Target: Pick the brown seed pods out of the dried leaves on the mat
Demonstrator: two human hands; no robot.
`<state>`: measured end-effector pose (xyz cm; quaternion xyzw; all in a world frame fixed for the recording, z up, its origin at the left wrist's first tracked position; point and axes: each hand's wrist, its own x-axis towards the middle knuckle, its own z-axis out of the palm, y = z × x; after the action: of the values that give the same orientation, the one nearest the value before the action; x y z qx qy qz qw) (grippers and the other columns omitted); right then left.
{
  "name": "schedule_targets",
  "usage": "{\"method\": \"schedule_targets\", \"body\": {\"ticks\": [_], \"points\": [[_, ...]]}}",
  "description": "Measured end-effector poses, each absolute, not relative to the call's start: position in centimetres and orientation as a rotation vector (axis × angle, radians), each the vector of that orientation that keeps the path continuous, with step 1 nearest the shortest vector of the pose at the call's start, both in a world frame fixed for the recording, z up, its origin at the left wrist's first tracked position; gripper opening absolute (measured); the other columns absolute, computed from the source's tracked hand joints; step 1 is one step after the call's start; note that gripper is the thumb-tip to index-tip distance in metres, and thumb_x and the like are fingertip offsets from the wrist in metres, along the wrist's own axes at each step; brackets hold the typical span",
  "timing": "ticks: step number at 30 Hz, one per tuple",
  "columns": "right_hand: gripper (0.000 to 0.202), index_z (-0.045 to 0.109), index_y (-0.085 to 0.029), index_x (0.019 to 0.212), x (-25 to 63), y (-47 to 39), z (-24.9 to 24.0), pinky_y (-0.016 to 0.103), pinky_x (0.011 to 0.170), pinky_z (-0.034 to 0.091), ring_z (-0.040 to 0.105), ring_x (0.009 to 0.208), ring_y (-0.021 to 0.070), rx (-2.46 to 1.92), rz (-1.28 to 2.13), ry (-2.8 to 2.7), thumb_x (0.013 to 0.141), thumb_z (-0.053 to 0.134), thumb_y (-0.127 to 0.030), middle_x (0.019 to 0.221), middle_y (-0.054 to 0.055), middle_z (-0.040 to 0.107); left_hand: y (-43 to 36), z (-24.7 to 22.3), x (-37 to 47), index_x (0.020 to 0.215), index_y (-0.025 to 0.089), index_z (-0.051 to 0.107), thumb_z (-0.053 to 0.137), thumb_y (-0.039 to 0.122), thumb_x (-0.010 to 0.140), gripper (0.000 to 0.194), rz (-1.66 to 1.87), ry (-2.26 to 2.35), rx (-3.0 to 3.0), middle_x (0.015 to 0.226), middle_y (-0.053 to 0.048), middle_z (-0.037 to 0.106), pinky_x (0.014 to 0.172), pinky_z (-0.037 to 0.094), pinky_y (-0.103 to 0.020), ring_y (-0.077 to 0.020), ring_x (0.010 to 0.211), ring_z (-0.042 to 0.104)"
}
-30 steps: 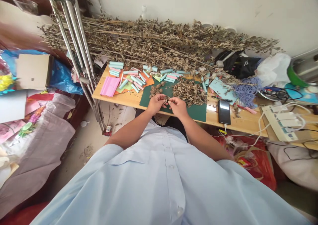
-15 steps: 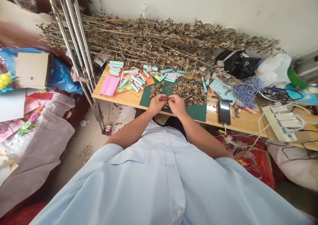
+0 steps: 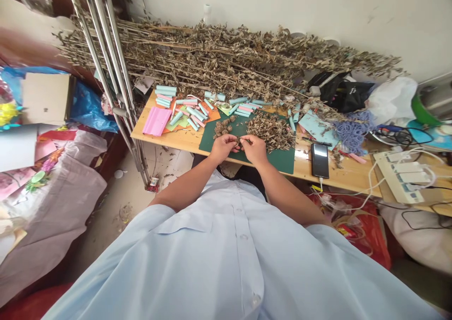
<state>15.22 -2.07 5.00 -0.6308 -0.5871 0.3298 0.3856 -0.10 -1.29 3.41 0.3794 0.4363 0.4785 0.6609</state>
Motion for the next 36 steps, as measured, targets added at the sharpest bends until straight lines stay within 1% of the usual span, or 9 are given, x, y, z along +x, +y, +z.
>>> {"method": "schedule_targets", "body": {"ticks": [6,14,21,24,27,29,31,33,36], "points": [[0.026,0.073,-0.02,0.103,14.8,-2.4,5.5,0.034,0.07,0.059,0.07,0.069,0.0184,-1.552,0.879,-1.543,0.081,0.063,-0.031,0.096,0.006,0.076,-1.2,3.4,-0.1,0.099,0.012,0.063,0.069,0.01,0.082,0.018,1.055,1.005,0.855,0.077,0.001,0.068,0.066,0.061,-0.027,-0.0102,0.063,0.069],[0.035,0.065,-0.022,0.117,15.0,-2.3,4.9,0.034,0.075,0.057,0.067,0.072,0.0172,-1.536,0.787,-1.655,0.084,0.056,-0.029,0.093,0.004,0.073,-1.4,4.3,0.0,0.106,0.014,0.059,0.073,0.008,0.078,0.032,1.025,1.049,0.819,0.079,0.002,0.066,0.062,0.061,-0.027,-0.0105,0.064,0.068],[0.033,0.065,-0.02,0.115,15.2,-1.9,4.3,0.036,0.078,0.056,0.066,0.073,0.019,-1.56,0.701,-1.593,0.085,0.056,-0.029,0.093,0.006,0.073,-1.4,4.1,0.0,0.108,0.013,0.057,0.072,0.009,0.079,0.033,1.043,1.027,0.833,0.08,0.0,0.067,0.063,0.06,-0.025,-0.0116,0.065,0.07],[0.027,0.068,-0.021,0.107,15.4,-1.8,4.4,0.037,0.08,0.057,0.068,0.077,0.0206,-1.563,0.724,-1.577,0.087,0.058,-0.034,0.095,0.007,0.074,-1.3,4.2,0.0,0.107,0.013,0.057,0.072,0.01,0.079,0.032,1.034,1.045,0.827,0.083,-0.001,0.068,0.064,0.06,-0.025,-0.0114,0.066,0.07],[0.023,0.07,-0.022,0.1,15.5,-1.9,4.4,0.037,0.079,0.058,0.069,0.074,0.0207,-1.566,0.776,-1.569,0.089,0.058,-0.038,0.091,0.005,0.075,-1.3,4.3,0.1,0.107,0.013,0.057,0.071,0.009,0.079,0.032,1.036,1.049,0.822,0.084,-0.001,0.068,0.064,0.06,-0.026,-0.0112,0.066,0.07],[0.023,0.07,-0.022,0.102,15.4,-2.0,4.5,0.037,0.076,0.058,0.069,0.072,0.02,-1.552,0.799,-1.574,0.089,0.059,-0.038,0.094,0.005,0.075,-1.4,4.2,0.1,0.108,0.014,0.056,0.07,0.008,0.079,0.032,1.043,1.042,0.824,0.084,-0.001,0.068,0.065,0.061,-0.027,-0.0113,0.067,0.069],[0.025,0.07,-0.023,0.106,15.3,-2.1,4.5,0.037,0.076,0.059,0.07,0.075,0.0197,-1.52,0.808,-1.599,0.088,0.06,-0.035,0.101,0.005,0.075,-1.4,4.2,0.1,0.109,0.014,0.056,0.069,0.007,0.079,0.033,1.052,1.027,0.831,0.083,-0.001,0.068,0.065,0.061,-0.027,-0.0114,0.067,0.069],[0.027,0.069,-0.023,0.11,15.3,-2.1,4.5,0.037,0.08,0.059,0.071,0.079,0.0198,-1.493,0.795,-1.634,0.086,0.061,-0.032,0.104,0.005,0.075,-1.4,4.1,0.0,0.109,0.013,0.056,0.068,0.006,0.079,0.034,1.056,1.018,0.842,0.081,0.0,0.066,0.064,0.061,-0.027,-0.0118,0.066,0.069],[0.031,0.068,-0.023,0.115,15.2,-2.2,4.6,0.038,0.085,0.058,0.071,0.083,0.0203,-1.503,0.738,-1.672,0.087,0.059,-0.03,0.101,0.005,0.075,-1.4,4.1,0.0,0.11,0.013,0.056,0.068,0.006,0.079,0.034,1.048,1.042,0.862,0.079,0.001,0.065,0.065,0.061,-0.027,-0.0116,0.065,0.068]]}}
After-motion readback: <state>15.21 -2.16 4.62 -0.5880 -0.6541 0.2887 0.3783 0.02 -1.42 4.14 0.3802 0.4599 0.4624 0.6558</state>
